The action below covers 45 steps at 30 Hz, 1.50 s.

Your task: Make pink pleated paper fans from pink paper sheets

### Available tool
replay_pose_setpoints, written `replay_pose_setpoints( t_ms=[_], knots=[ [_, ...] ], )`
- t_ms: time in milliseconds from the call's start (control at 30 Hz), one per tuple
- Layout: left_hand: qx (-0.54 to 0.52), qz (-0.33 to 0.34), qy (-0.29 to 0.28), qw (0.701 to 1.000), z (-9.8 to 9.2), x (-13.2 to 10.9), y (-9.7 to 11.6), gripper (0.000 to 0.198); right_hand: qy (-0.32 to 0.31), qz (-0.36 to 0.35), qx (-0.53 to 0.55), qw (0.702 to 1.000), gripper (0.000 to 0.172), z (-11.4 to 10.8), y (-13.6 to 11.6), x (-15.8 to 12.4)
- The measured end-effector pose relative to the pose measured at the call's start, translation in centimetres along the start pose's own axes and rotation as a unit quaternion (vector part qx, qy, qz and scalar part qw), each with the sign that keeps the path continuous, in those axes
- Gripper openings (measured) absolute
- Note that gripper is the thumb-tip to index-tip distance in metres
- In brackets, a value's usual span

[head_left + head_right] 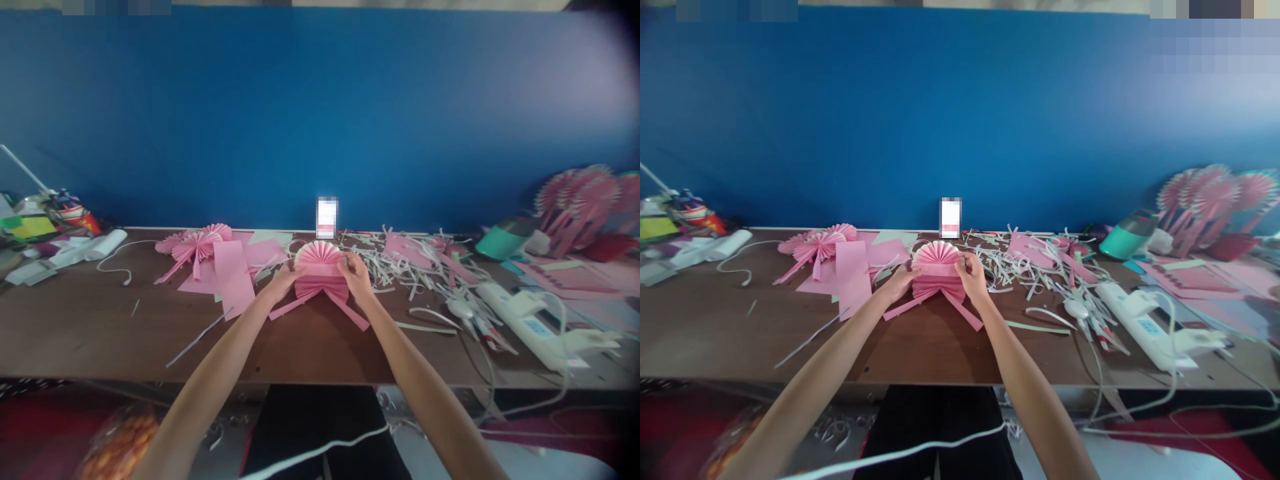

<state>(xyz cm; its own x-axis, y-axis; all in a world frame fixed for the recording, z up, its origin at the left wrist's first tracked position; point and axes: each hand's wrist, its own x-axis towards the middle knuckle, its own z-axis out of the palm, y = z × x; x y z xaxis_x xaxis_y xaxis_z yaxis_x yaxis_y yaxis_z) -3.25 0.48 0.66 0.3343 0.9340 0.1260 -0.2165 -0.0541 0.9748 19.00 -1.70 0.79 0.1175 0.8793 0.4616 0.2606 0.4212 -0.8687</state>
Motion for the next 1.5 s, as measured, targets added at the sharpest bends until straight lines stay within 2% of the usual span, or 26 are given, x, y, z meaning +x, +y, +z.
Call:
replay_pose_setpoints(
  t_ms=[100,200,333,533,700,833,967,1033,1100,1133,1200,1300,1500],
  knots=[
    [0.017,-0.034,0.001,0.999,-0.1,0.1,0.0,0.050,-0.005,-0.029,-0.037,0.999,0.022,0.0,0.2,0.1],
    [0.081,-0.007,0.029,0.996,-0.1,0.2,0.1,0.044,-0.027,-0.072,-0.090,0.993,0.016,-0.1,0.4,0.1],
    [0.137,0.027,0.071,0.988,0.0,0.3,-0.1,0.042,-0.090,-0.119,-0.179,0.972,0.014,-0.4,0.5,0.0],
    [0.157,0.012,0.082,0.984,-0.5,0.5,-0.4,0.032,-0.116,-0.126,-0.254,0.952,0.029,-0.5,0.7,-0.2],
    [0.184,0.012,0.087,0.979,-0.9,0.5,-0.3,0.025,-0.148,-0.126,-0.278,0.941,0.029,-0.7,1.0,-0.1],
    [0.184,0.015,0.078,0.980,-1.0,0.6,-0.4,0.029,-0.150,-0.121,-0.286,0.939,0.030,-0.8,1.1,-0.1],
    [0.186,0.042,0.091,0.977,-0.8,0.6,-0.6,0.047,-0.153,-0.123,-0.299,0.934,0.028,-0.8,1.2,-0.1],
    [0.235,0.078,0.115,0.962,-0.8,0.5,-0.5,0.061,-0.156,-0.128,-0.312,0.929,0.030,-0.8,1.3,0.0],
    [0.324,0.125,0.130,0.929,-0.6,0.4,-0.2,0.068,-0.160,-0.133,-0.327,0.922,0.031,-0.8,1.5,0.0],
    [0.374,0.146,0.127,0.907,-0.5,0.3,-0.1,0.064,-0.164,-0.135,-0.333,0.918,0.032,-0.8,1.6,0.0],
    [0.455,0.173,0.088,0.869,-0.1,0.2,0.3,0.043,-0.172,-0.135,-0.342,0.914,0.033,-0.7,1.7,0.0],
    [0.514,0.189,0.018,0.836,0.6,0.3,0.6,0.017,-0.177,-0.133,-0.341,0.914,0.031,-0.7,1.8,0.1],
    [0.553,0.199,-0.004,0.809,0.8,0.8,0.5,0.014,-0.183,-0.136,-0.317,0.920,0.031,-0.7,1.7,0.4]
  ],
)
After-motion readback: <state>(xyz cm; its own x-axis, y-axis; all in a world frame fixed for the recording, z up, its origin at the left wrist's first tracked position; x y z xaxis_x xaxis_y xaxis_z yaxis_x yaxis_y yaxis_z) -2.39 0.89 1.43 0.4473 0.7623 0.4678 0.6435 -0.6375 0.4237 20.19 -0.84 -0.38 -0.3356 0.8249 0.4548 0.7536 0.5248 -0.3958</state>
